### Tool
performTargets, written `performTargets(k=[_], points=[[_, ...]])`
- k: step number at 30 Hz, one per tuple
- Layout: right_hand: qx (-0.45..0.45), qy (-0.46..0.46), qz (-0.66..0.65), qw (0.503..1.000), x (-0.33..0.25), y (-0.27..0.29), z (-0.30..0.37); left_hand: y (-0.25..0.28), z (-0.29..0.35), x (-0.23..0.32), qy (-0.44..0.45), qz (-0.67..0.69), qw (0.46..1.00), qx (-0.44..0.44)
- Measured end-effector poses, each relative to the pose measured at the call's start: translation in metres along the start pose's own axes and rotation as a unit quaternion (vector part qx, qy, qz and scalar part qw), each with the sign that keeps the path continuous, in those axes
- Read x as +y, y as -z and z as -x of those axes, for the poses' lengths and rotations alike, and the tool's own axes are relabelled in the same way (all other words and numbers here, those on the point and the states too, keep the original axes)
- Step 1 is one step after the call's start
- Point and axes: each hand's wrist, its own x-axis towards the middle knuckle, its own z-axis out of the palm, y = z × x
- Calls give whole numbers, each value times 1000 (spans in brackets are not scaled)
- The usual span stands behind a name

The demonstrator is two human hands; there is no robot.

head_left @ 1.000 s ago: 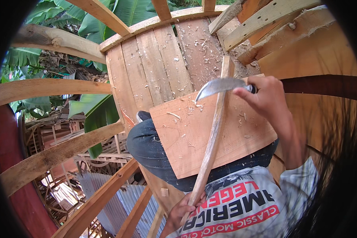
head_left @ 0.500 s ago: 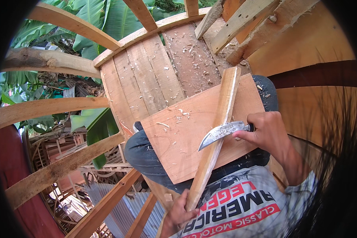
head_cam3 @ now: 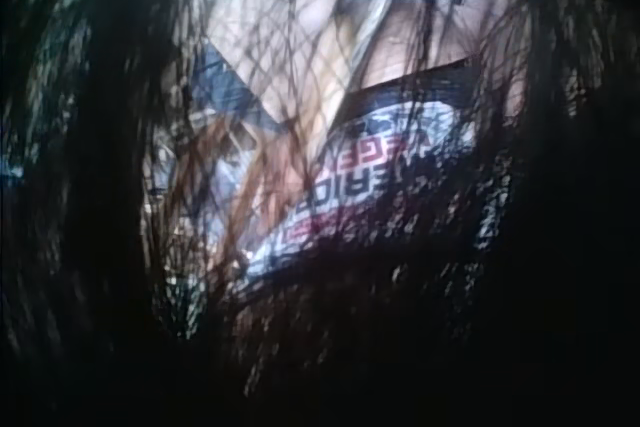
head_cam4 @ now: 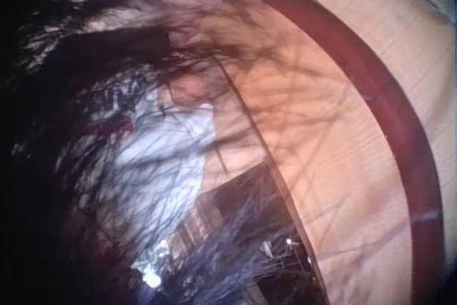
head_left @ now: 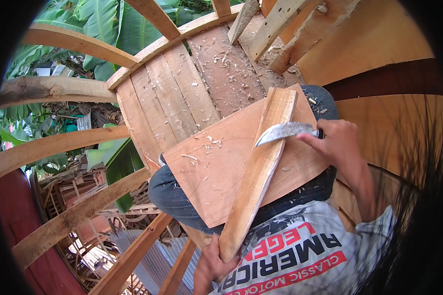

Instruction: The person is sitting on a wooden platform and using a curved knife to shave and shape a long, thin piece of wood. They hold the wood with their left hand and use the knife with their right hand to remove thin strips of wood, creating shavings that fall onto the platform.

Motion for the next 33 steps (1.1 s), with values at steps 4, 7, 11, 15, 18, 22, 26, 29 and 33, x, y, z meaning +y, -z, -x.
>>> performTargets(k=[4, 7, 11, 15, 18, 22, 26, 29, 33], points=[[-7, -74, -14, 997, 18, 15, -13, -12, 3, -5, -7, 8, 1000, 26], [-79, 44, -36, 995, -7, 13, 11, -17, 7, -11, -20, 16, 999, 33], [-62, 60, -44, 995, -10, -6, 18, -25, 12, -5, -11, 17, 997, 68], [-16, 83, -24, 996, -5, -14, 6, -28, 13, 6, 11, 20, 997, 69], [8, -5, 36, 999, 11, -9, -9, -28, 10, 5, 11, 41, 998, 47], [5, -125, 16, 992, 19, 13, -31, -30, 14, 0, 24, 25, 999, 25], [-65, -13, -39, 997, -10, 14, 2, -34, 11, -5, 27, 57, 998, 26], [-97, 60, -28, 993, -23, 3, 11, -35, 11, -13, 8, 62, 998, 7], [-27, 4, 15, 1000, 0, -2, -16, -35, 14, -5, 12, 66, 997, 25]])
